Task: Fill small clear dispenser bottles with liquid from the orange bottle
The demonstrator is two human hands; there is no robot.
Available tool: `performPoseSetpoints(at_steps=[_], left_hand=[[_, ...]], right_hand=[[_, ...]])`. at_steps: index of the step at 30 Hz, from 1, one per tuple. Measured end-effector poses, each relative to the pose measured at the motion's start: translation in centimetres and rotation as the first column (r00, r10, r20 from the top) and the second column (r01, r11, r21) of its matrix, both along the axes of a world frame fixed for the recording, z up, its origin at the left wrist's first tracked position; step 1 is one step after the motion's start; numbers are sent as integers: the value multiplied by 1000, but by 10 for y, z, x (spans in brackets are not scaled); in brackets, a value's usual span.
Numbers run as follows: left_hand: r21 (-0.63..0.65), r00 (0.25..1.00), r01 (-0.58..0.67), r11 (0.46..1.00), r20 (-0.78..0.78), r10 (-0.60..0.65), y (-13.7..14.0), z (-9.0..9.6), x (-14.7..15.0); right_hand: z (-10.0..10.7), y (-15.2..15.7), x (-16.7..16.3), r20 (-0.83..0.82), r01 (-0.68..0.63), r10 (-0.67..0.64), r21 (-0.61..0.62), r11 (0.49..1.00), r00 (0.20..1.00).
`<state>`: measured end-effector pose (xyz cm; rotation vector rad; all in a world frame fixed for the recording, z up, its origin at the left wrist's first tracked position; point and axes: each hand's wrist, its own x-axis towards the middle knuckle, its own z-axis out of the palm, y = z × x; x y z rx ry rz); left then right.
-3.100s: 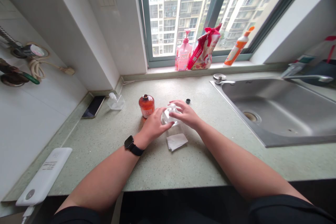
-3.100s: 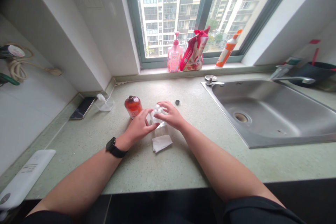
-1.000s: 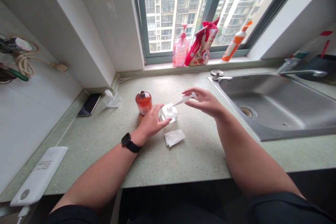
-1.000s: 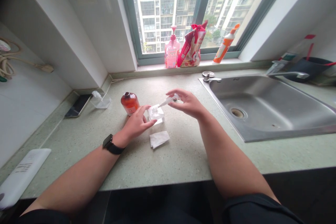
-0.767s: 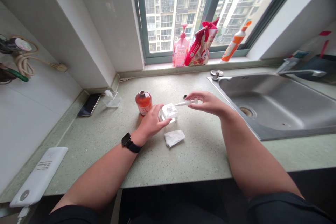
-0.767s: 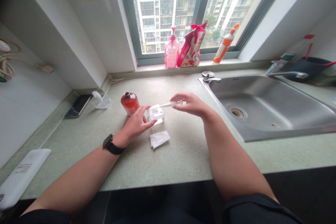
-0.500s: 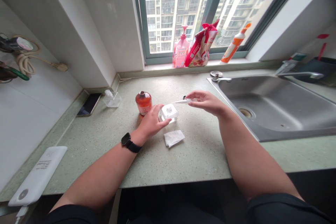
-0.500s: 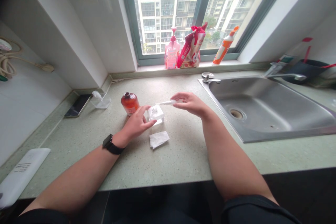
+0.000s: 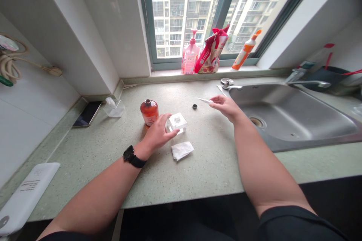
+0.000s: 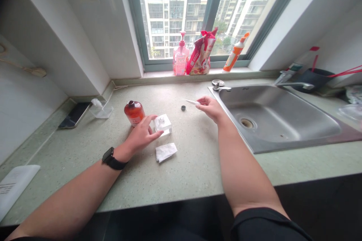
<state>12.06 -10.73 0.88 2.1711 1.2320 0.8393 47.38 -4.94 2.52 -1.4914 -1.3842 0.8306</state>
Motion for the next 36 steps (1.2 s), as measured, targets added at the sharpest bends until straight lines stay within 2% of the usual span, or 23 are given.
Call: performPoseSetpoints(at_steps=[2,8,16,30,36], left_hand=[[6,1000,0,1000,6,0,0,-1,0],[14,1000,6,1000,12,-6,2,-3,0],[-10,1000,0,1000,-10,0,2,-5,-1],[33,1000,4,999,12,-4,3,-5,-1],[46,1000,8,999,22,-9,2,-4,-1]], right_hand=[[-7,4,6,55,32,-31,-13,999,998],[-21,9,13,262,9,21,-112,994,965],[-25,10,17,377,46,2,-120,992,926],[-28,9,16,448,49,8,-117,992,894],[-21,10,11,440,75,-62,-13,997,896]])
